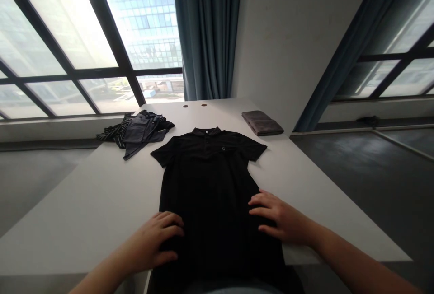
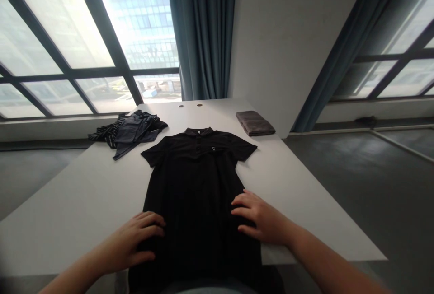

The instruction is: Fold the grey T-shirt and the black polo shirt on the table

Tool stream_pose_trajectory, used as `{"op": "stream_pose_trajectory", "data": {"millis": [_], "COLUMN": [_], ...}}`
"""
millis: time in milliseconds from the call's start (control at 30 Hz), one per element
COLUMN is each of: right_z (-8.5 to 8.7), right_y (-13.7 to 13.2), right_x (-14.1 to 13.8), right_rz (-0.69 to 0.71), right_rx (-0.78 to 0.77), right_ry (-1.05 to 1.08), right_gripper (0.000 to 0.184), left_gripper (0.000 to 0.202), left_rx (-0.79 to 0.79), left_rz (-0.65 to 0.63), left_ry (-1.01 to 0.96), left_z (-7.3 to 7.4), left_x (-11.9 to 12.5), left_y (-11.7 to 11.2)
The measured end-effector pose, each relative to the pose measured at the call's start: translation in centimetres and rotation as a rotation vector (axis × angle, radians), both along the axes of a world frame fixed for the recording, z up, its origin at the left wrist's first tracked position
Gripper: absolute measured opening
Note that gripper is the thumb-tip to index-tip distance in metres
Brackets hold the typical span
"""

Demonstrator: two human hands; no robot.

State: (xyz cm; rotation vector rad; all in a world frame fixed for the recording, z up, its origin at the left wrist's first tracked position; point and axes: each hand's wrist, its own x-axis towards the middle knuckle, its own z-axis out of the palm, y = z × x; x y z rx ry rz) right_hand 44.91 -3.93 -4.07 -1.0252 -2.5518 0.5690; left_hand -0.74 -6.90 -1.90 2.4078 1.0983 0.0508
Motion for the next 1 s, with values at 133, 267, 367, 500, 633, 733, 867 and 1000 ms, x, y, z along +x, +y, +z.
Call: {"op": "stream_pose_trajectory", "data": {"millis": [133,267,367,500,633,733,867,1000], "right_z": [-0.8,-2.1,-2.5,-2.0,-0.5,0.7,1.1,0.5], "right_y": [-5.0,-7.1,-8.0,-8.8,-9.3,-9.8,-10.8,-11.6], "right_x": [0.7,0.5,0.2,0.1,0.8,1.6,2.1,2.1], "right_rz": [0.05,0.011,-0.001,-0.04,-0.092,-0.112,-0.08,-0.042], "right_rx": [-0.037,0.021,0.136,0.296,0.385,0.383,0.306,0.185], "right_ry": [-0.05,-0.078,-0.024,0.067,0.173,0.196,0.083,-0.072], "right_gripper": [0.064,0.058,0.03,0.021,0.021,0.021,0.021,0.024], "left_gripper": [0.041,0.034,0.014,0.016,0.018,0.019,0.018,0.017], "left_rx": [0.056,0.168,0.236,0.278,0.277,0.247,0.212,0.136], "left_rz": [0.032,0.037,0.038,0.067,0.119,0.151,0.143,0.132], "left_ry": [0.084,0.133,0.105,-0.031,-0.187,-0.227,-0.18,-0.058], "left_z": [0.1,-0.9,-1.8,-2.1,-0.8,0.2,0.2,-0.5], "left_x": [-1.3,-1.7,-1.8,-2.8,-4.7,-6.0,-6.8,-6.4], "left_y": [-3.9,-5.4,-5.8,-5.9,-5.8,-5.9,-6.3,-6.7]}}
